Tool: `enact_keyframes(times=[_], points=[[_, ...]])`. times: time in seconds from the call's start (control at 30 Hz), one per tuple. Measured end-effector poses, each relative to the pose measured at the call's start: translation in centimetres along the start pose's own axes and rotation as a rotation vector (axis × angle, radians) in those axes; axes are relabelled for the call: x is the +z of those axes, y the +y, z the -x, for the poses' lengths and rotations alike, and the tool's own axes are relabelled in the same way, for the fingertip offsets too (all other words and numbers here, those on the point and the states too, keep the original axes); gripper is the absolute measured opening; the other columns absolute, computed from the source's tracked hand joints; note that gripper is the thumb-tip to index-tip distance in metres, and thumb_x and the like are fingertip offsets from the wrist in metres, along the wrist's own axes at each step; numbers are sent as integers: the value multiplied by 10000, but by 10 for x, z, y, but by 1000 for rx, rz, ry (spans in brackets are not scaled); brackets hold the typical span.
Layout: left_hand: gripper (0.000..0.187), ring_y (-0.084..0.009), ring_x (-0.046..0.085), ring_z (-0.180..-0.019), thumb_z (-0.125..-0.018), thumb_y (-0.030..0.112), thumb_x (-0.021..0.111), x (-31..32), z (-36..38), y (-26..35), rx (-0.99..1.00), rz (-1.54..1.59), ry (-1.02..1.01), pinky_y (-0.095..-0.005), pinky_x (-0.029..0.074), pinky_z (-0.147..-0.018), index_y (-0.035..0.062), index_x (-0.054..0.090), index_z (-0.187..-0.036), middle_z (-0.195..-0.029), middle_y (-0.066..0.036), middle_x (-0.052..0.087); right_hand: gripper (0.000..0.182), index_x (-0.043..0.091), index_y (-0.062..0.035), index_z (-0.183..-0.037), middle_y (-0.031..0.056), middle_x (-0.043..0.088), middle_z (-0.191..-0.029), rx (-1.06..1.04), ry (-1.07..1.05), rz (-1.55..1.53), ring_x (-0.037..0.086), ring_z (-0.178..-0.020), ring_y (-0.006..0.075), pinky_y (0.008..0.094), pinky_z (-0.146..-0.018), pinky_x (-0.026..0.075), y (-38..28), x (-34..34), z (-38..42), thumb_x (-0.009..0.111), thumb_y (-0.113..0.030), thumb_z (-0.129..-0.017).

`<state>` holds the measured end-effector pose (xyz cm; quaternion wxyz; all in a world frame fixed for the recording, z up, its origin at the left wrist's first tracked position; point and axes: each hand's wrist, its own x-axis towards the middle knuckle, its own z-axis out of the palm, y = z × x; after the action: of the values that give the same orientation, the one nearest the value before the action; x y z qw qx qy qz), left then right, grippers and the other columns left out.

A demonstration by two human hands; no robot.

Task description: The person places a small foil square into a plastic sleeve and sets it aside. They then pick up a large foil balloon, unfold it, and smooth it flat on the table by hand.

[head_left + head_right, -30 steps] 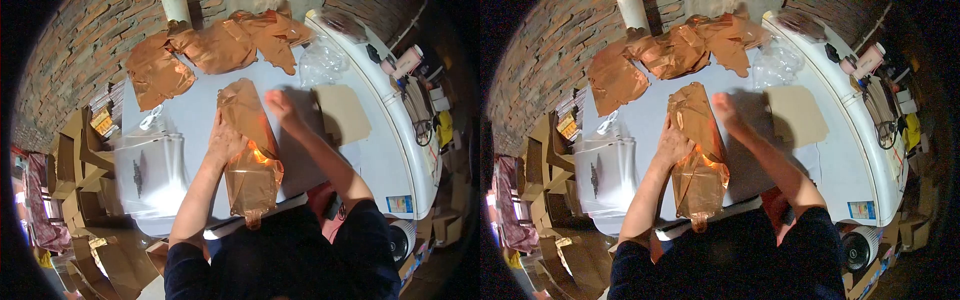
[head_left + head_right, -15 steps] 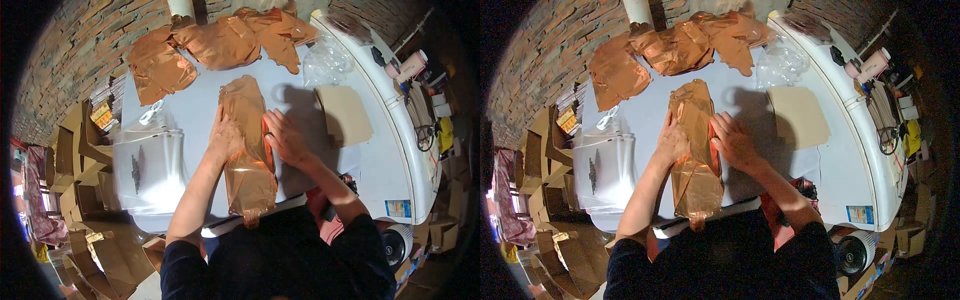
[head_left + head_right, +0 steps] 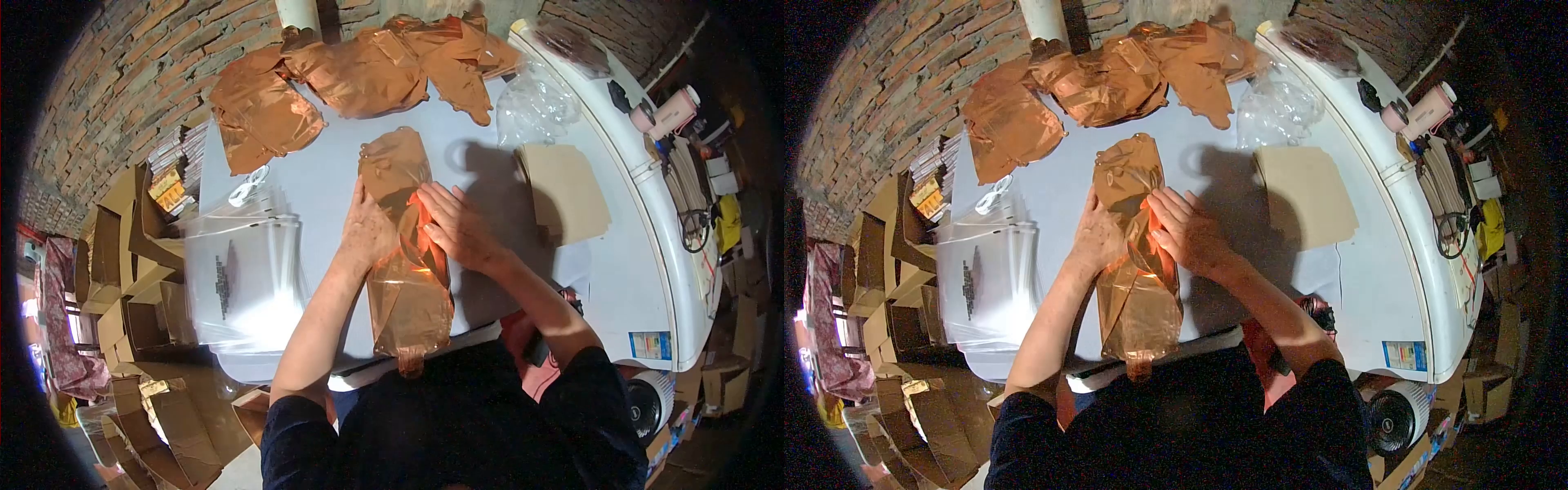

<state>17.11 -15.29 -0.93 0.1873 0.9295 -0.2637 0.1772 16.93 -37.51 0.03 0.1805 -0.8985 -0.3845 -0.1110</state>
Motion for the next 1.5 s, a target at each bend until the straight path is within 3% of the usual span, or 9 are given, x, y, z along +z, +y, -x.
enact_keyframes(times=[0.27, 0.57, 0.67, 0.77, 0.87, 0.97, 1.27, 1.37, 1.5], points=[[642, -315, 253, -1525, -941, 389, 548, 2, 3, 4, -67, -87, -73, -517, 128, -1260, 131, 467, -1523, -1584, -116, 408, 615, 442, 83, -1439, 253, 487, -1476, 6, 94, -5, 400, -1432, 363, 481, -1185, 262, 6, 8, -10, 584, -294, -974], [632, -315, 236, -1533, -942, 364, 549, 4, 2, 2, -111, -145, -155, -514, 95, -1269, 149, 462, -1530, -1592, -104, 401, 677, 475, 81, -1434, 227, 490, -1497, -85, 93, 163, 407, -1434, 340, 511, -1195, 232, 4, 10, -11, 646, -343, -935], [635, -325, 229, -1533, -932, 329, 558, 1, 5, 1, -33, -156, -155, -509, 89, -1274, 134, 461, -1528, -1593, -121, 394, 676, 489, 74, -1435, 216, 493, -1502, -114, 76, 187, 399, -1442, 337, 515, -1200, 224, 6, 13, -10, 651, -346, -930], [611, -308, 272, -1514, -961, 406, 561, 9, 4, -3, -51, -89, -54, -516, 86, -1277, 144, 488, -1508, -1557, -125, 433, 673, 496, 59, -1441, 210, 497, -1503, -102, 61, 200, 397, -1447, 334, 542, -1198, 212, 3, 14, -11, 642, -360, -936], [644, -348, 217, -1534, -909, 246, 546, 4, 5, 0, -103, -43, -119, -508, 92, -1276, 74, 448, -1522, -1603, -175, 360, 654, 503, 34, -1446, 201, 486, -1513, -85, 53, 216, 382, -1460, 325, 569, -1193, 201, 2, 14, -10, 623, -373, -948], [632, -354, 215, -1535, -919, 249, 537, 5, 4, 0, -95, -85, -90, -519, 116, -1272, 67, 451, -1518, -1607, -186, 349, 621, 514, -7, -1453, 190, 470, -1527, -69, 35, 199, 362, -1474, 315, 592, -1187, 188, 1, 14, -11, 604, -374, -960], [588, -377, 226, -1529, -977, 300, 546, 6, 4, -4, -157, 1, 15, -531, 182, -1252, -72, 460, -1424, -1541, -238, 421, 533, 573, -42, -1397, 207, 465, -1512, -76, 21, 215, 344, -1479, 323, 606, -1182, 169, 0, 12, -10, 592, -358, -969], [579, -380, 264, -1519, -994, 256, 560, -6, 0, -1, -203, 124, 163, -508, 205, -1253, -17, 427, -1487, -1563, -256, 382, 504, 602, -43, -1362, 209, 464, -1511, -79, 32, 208, 348, -1475, 331, 608, -1180, 168, 2, 14, -10, 594, -357, -967], [523, -441, 397, -1428, -944, 167, 613, -31, -9, -2, -271, 112, 517, -500, 356, -1170, -11, 484, -1418, -1457, -264, 492, 500, 617, -37, -1334, 210, 465, -1510, -91, 77, 173, 350, -1474, 330, 612, -1179, 156, 1, 17, -10, 603, -363, -955]])
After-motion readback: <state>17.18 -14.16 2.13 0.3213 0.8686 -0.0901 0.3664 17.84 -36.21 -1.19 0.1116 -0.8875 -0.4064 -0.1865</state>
